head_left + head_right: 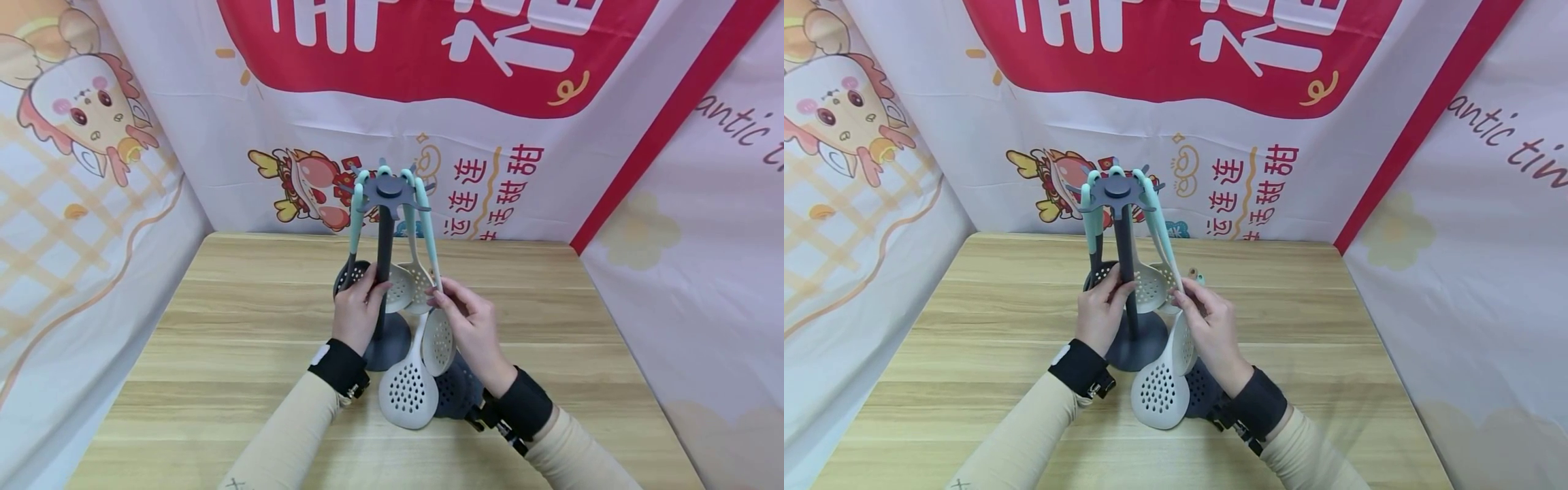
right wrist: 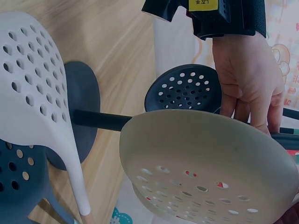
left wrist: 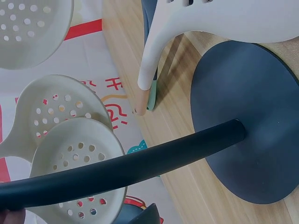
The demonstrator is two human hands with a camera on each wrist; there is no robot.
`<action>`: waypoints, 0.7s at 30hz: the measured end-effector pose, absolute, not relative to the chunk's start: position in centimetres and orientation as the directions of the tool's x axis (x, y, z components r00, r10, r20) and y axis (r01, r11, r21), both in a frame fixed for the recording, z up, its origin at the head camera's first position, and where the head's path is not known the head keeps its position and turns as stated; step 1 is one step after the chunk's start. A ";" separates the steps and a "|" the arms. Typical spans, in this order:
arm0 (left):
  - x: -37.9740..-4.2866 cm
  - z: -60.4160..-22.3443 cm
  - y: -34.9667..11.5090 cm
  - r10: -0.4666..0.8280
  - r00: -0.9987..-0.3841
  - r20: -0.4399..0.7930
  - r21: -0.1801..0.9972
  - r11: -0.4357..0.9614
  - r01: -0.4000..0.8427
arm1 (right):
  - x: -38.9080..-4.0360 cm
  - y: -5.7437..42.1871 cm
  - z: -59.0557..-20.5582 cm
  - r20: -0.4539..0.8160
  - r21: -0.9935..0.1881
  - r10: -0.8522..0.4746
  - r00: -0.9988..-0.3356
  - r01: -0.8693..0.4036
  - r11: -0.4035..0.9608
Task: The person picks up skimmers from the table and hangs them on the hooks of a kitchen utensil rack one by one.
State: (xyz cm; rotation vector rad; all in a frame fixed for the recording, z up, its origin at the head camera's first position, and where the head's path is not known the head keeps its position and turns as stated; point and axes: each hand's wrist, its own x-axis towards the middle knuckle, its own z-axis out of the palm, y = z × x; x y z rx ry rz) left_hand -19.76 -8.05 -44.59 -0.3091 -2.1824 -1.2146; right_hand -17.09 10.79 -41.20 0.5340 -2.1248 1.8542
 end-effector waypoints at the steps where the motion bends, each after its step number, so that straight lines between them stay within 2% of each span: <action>1: -19.8 -44.6 -8.1 -0.090 -0.785 0.613 0.687 0.552 0.473 | -17.1 10.7 -41.2 0.432 -0.890 -0.099 -0.897 -0.441 0.114; 10: -19.9 -44.5 -8.0 -0.085 -0.799 0.596 0.693 0.558 0.457 | -17.2 10.4 -41.3 0.402 -0.898 -0.120 -0.908 -0.417 0.139; 21: -19.9 -44.6 -8.0 -0.079 -0.778 0.624 0.667 0.573 0.476 | -17.4 9.9 -41.8 0.418 -0.887 -0.141 -0.898 -0.436 0.152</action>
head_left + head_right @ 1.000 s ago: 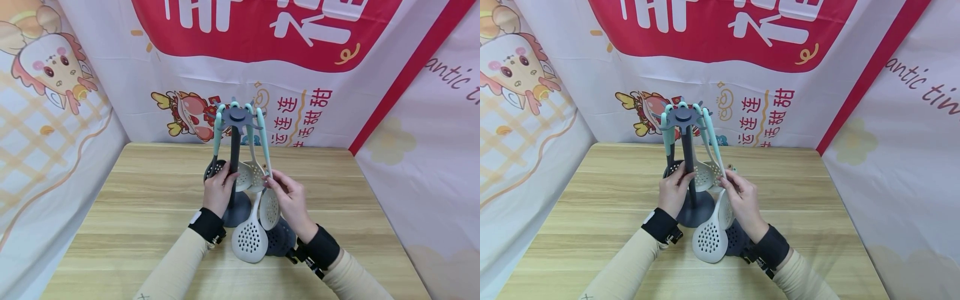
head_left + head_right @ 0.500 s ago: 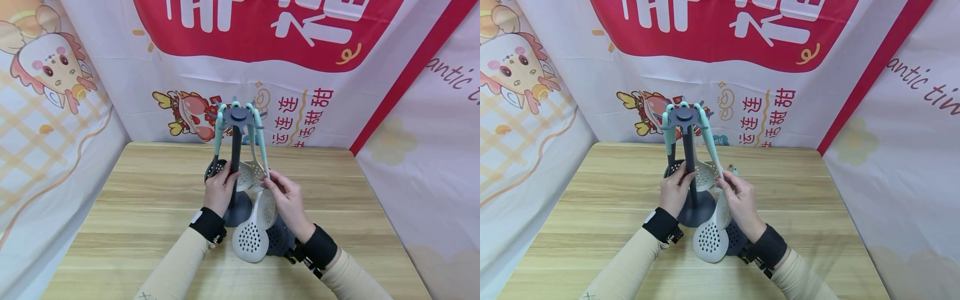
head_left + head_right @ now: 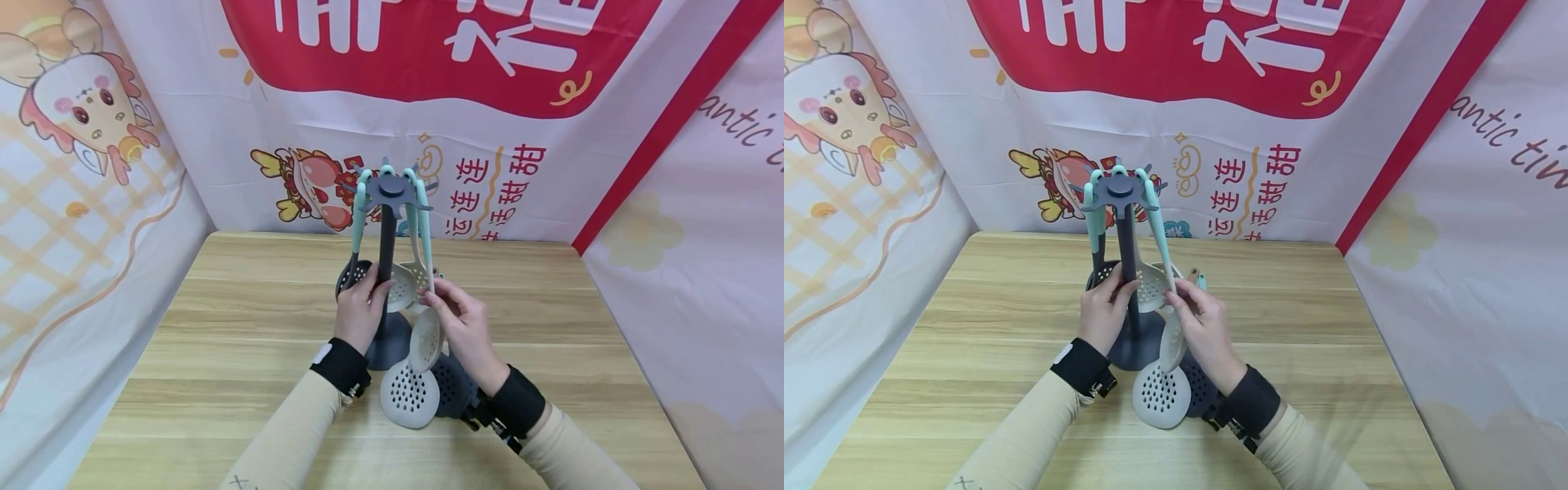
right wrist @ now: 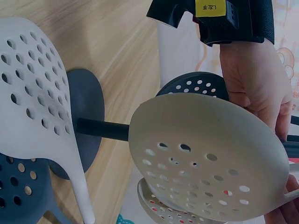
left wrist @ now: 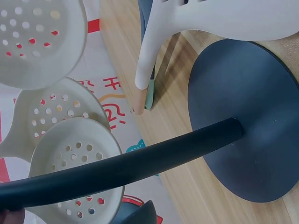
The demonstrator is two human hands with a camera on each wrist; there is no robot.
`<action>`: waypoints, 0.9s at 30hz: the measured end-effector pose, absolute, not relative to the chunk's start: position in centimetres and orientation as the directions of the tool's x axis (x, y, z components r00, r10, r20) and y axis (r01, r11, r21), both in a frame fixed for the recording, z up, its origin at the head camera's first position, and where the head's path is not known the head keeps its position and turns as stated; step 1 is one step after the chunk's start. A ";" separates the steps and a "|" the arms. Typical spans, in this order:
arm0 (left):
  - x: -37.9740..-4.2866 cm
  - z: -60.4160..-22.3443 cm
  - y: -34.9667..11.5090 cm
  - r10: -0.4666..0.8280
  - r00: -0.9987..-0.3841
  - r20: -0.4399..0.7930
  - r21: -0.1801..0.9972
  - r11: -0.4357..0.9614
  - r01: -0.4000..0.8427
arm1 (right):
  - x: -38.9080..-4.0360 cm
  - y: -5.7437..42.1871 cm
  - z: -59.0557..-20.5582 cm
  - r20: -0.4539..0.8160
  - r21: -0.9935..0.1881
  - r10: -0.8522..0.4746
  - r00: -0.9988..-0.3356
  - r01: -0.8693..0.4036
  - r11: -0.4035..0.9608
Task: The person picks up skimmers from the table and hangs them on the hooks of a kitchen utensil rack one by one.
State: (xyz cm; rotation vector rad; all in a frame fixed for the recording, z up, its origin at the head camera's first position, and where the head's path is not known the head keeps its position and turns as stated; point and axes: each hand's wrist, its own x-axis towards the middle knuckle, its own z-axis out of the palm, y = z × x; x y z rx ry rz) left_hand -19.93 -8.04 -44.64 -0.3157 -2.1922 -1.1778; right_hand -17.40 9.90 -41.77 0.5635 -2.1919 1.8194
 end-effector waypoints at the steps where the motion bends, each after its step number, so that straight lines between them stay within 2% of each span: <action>1: -19.9 -44.7 -8.0 -0.078 -0.777 0.625 0.664 0.576 0.476 | -17.4 9.9 -41.8 0.418 -0.887 -0.143 -0.897 -0.437 0.150; 9: -19.9 -44.7 -7.9 -0.066 -0.775 0.629 0.643 0.604 0.471 | -17.6 9.6 -42.0 0.426 -0.873 -0.146 -0.893 -0.448 0.190; 27: -19.7 -44.7 -7.7 -0.056 -0.785 0.617 0.649 0.599 0.468 | -17.7 10.2 -42.3 0.359 -0.874 -0.138 -0.923 -0.385 0.296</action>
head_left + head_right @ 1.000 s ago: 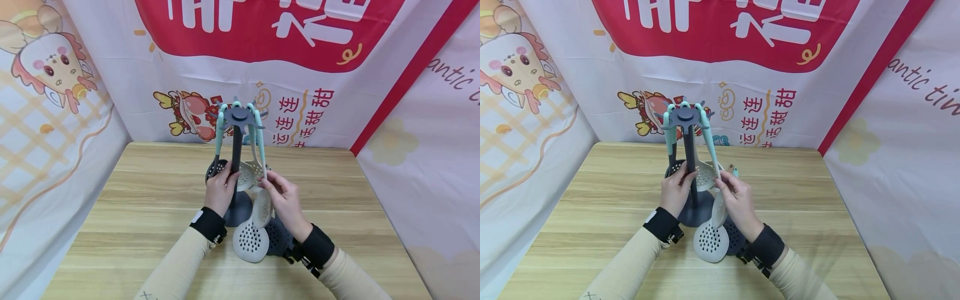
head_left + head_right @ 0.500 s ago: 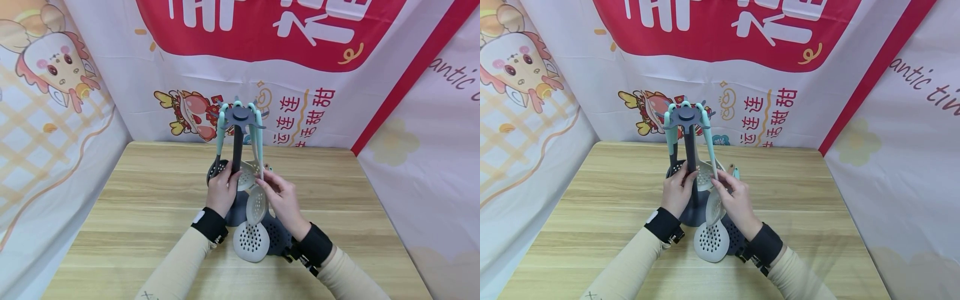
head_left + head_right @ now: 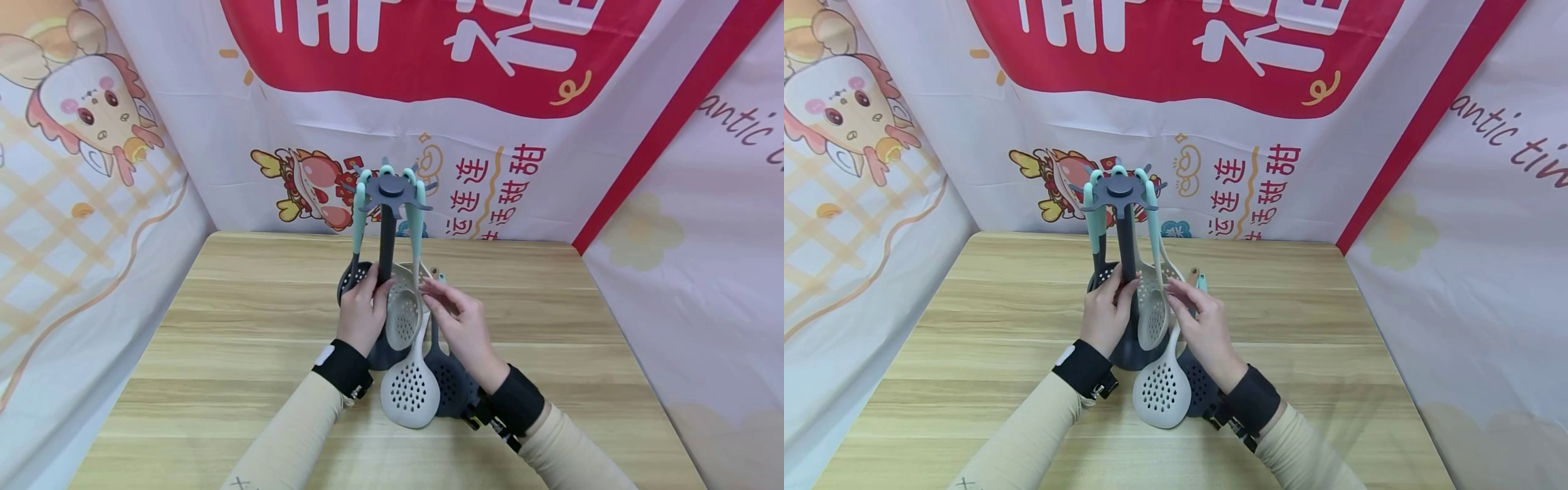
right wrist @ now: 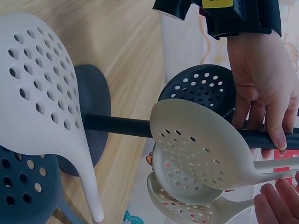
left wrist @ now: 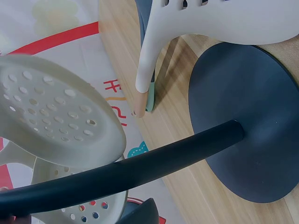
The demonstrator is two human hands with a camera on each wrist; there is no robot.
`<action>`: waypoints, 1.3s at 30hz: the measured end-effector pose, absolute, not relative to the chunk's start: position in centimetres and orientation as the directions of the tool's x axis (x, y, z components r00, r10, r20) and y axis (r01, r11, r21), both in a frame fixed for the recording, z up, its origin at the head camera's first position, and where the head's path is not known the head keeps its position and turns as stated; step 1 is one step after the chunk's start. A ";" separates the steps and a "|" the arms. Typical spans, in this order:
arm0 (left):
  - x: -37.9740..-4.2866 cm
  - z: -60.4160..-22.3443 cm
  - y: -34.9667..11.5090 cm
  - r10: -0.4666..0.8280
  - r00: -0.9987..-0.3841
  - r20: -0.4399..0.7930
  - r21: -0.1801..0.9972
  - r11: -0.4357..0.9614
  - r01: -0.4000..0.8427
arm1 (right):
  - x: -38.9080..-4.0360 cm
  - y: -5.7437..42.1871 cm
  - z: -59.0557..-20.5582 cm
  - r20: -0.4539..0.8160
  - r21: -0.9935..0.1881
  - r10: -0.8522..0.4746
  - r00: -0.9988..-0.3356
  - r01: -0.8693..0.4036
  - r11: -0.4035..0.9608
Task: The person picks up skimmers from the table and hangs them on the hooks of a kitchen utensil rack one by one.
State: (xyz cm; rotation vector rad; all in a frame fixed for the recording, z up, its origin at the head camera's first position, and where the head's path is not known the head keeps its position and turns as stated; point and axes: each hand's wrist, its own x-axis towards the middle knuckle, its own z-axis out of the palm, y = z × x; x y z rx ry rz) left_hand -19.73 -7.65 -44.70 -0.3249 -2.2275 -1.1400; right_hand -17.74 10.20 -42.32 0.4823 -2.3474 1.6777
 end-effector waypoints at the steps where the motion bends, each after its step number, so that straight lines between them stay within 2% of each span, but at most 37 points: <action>1: -19.8 -44.7 -7.7 -0.055 -0.786 0.616 0.650 0.600 0.467 | -17.7 10.2 -42.3 0.359 -0.874 -0.137 -0.923 -0.384 0.297; 10: -19.9 -44.8 -7.6 -0.043 -0.786 0.617 0.650 0.591 0.477 | -17.9 10.4 -42.5 0.371 -0.866 -0.127 -0.920 -0.392 0.310; 15: -20.0 -44.9 -7.7 -0.029 -0.785 0.619 0.649 0.582 0.490 | -18.6 10.9 -43.5 0.327 -0.877 -0.084 -0.941 -0.335 0.345; 27: -20.2 -45.0 -7.7 -0.022 -0.778 0.628 0.651 0.562 0.510 | -20.6 12.9 -47.5 0.094 -0.892 0.018 -0.995 -0.076 0.446; 39: -20.1 -44.9 -7.8 -0.016 -0.786 0.618 0.655 0.563 0.503 | -21.4 14.4 -50.7 -0.103 -0.829 0.024 -0.994 0.099 0.550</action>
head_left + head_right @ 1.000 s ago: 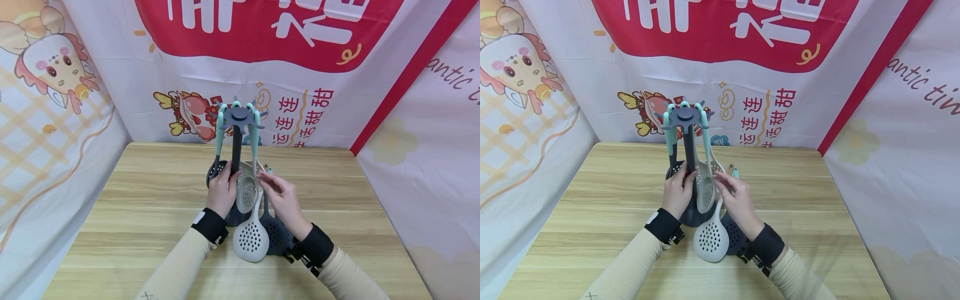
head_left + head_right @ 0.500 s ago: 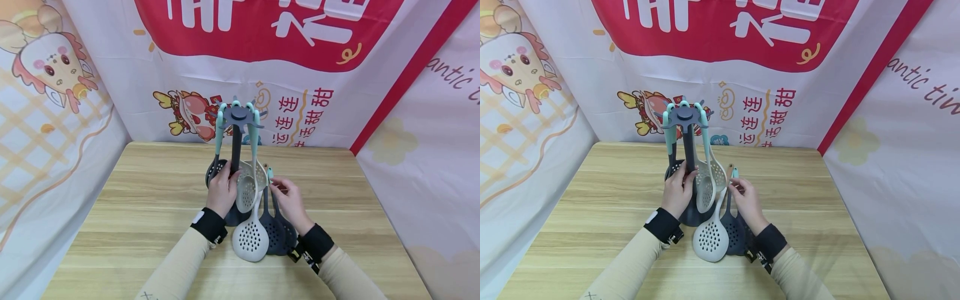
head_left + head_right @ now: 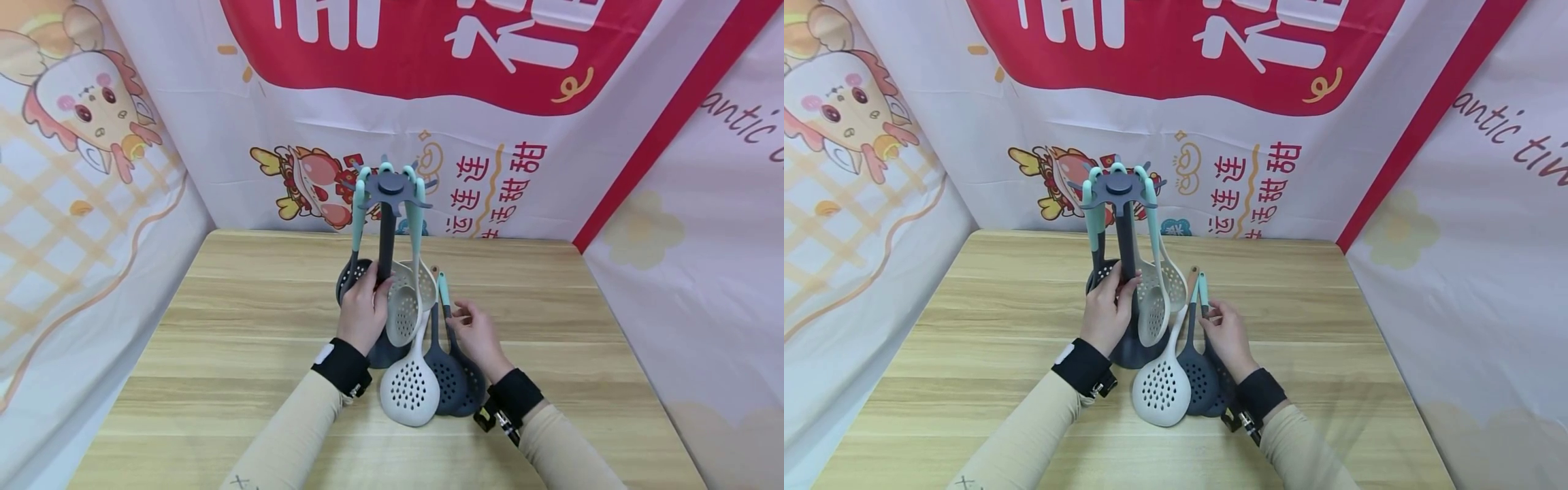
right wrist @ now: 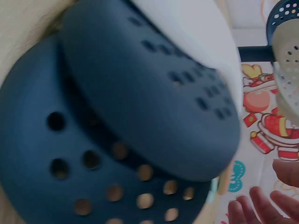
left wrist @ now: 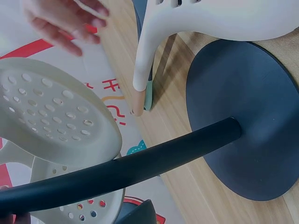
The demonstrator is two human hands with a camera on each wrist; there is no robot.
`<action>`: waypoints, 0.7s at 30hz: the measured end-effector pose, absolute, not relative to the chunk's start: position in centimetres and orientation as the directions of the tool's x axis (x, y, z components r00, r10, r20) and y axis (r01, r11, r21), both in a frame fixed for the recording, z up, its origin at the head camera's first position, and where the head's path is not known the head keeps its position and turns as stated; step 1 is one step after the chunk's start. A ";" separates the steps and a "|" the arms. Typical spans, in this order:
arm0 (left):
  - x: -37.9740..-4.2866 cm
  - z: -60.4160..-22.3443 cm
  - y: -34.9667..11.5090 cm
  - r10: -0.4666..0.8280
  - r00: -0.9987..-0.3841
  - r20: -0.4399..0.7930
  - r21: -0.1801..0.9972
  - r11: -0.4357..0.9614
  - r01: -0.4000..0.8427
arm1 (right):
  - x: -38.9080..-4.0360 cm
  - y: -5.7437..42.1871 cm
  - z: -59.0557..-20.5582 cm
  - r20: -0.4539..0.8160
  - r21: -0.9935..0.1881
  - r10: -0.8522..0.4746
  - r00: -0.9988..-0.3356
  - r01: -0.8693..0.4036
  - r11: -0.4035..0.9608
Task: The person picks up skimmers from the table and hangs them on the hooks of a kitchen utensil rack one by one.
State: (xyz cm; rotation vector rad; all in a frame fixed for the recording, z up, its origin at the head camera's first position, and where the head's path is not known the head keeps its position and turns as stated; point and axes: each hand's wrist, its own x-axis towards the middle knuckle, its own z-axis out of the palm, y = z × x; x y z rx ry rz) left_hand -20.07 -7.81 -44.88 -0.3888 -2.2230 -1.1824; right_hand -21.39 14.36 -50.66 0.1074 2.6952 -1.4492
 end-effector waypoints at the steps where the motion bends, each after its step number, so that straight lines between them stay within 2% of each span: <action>1: -20.1 -44.9 -7.8 -0.014 -0.786 0.618 0.655 0.562 0.505 | -21.4 14.5 -51.0 -0.116 -0.817 0.025 -0.993 0.109 0.566; 7: -20.2 -44.8 -8.0 -0.001 -0.785 0.620 0.656 0.548 0.518 | -21.6 14.8 -52.6 -0.135 -0.763 0.015 -0.991 0.114 0.636; 14: -20.0 -44.5 -8.1 -0.004 -0.801 0.599 0.673 0.544 0.501 | -21.8 15.3 -54.1 -0.219 -0.729 0.000 -0.976 0.164 0.665; 21: -19.6 -44.0 -7.8 -0.012 -0.853 0.521 0.743 0.499 0.447 | -21.7 15.5 -55.2 -0.339 -0.789 0.020 -0.941 0.295 0.539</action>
